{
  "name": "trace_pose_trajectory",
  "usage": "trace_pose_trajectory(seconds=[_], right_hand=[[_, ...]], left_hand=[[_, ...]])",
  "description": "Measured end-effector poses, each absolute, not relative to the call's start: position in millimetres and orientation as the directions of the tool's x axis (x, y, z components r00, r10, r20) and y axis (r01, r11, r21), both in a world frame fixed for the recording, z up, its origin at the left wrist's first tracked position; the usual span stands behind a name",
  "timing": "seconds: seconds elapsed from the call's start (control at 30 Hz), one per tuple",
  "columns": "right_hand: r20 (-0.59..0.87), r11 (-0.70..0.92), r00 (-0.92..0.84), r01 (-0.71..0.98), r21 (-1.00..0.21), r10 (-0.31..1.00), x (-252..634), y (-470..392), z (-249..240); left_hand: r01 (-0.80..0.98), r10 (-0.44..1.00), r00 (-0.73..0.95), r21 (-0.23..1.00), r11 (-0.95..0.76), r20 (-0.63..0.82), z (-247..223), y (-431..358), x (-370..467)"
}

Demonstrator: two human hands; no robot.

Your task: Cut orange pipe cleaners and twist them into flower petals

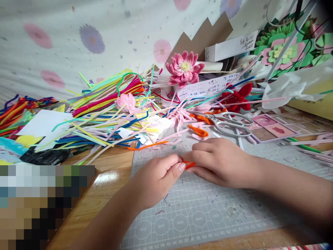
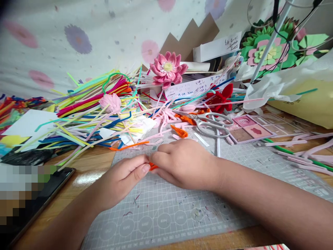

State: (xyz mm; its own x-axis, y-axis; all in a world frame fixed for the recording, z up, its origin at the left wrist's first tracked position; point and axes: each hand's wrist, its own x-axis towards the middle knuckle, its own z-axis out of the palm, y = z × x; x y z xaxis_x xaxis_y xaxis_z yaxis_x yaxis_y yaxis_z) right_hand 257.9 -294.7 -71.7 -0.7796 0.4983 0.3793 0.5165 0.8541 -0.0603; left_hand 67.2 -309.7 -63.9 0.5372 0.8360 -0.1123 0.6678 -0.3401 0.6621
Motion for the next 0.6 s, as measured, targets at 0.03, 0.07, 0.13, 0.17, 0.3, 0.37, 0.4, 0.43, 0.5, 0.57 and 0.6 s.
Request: trace_pose_trajectory(seconds=[0.03, 0.07, 0.13, 0.17, 0.3, 0.37, 0.4, 0.43, 0.5, 0.57, 0.6], right_hand=[[0.385, 0.855, -0.779, 0.515, -0.057, 0.495, 257.9, -295.3, -71.3], [0.389, 0.853, -0.778, 0.521, -0.041, 0.494, 257.8, -295.8, -70.8], [0.395, 0.843, -0.779, 0.538, 0.020, 0.487, 257.5, -296.3, -69.8], [0.400, 0.839, -0.780, 0.542, 0.052, 0.480, 257.4, -296.2, -69.4], [0.415, 0.845, -0.793, 0.527, 0.096, 0.447, 257.3, -294.4, -69.5], [0.408, 0.848, -0.799, 0.521, 0.101, 0.442, 256.8, -294.1, -70.1], [0.402, 0.846, -0.801, 0.523, 0.109, 0.443, 256.5, -294.1, -70.5], [0.395, 0.843, -0.804, 0.525, 0.122, 0.444, 256.1, -294.3, -70.8], [0.381, 0.835, -0.814, 0.525, 0.162, 0.438, 255.8, -294.6, -70.9], [0.369, 0.832, -0.828, 0.516, 0.204, 0.423, 256.5, -294.6, -70.0], [0.368, 0.832, -0.833, 0.510, 0.218, 0.414, 257.2, -294.4, -69.2]], left_hand=[[0.662, 0.828, 0.550, 0.660, -0.354, -0.108, -63.9, -309.6, 67.1], [0.658, 0.819, 0.565, 0.656, -0.371, -0.104, -63.9, -309.5, 66.9], [0.652, 0.803, 0.589, 0.642, -0.404, -0.093, -63.3, -309.4, 66.6], [0.652, 0.797, 0.597, 0.632, -0.418, -0.089, -62.8, -309.5, 66.4], [0.652, 0.774, 0.624, 0.615, -0.442, -0.106, -59.7, -310.7, 65.6], [0.648, 0.768, 0.630, 0.621, -0.442, -0.111, -58.5, -311.5, 65.4], [0.645, 0.770, 0.629, 0.623, -0.442, -0.106, -58.2, -311.7, 65.3], [0.643, 0.772, 0.627, 0.628, -0.439, -0.102, -58.1, -311.9, 65.1], [0.632, 0.776, 0.622, 0.652, -0.419, -0.104, -59.0, -311.8, 64.9], [0.601, 0.779, 0.614, 0.714, -0.359, -0.126, -61.4, -311.1, 64.9], [0.573, 0.778, 0.612, 0.760, -0.308, -0.146, -63.1, -310.6, 65.1]])
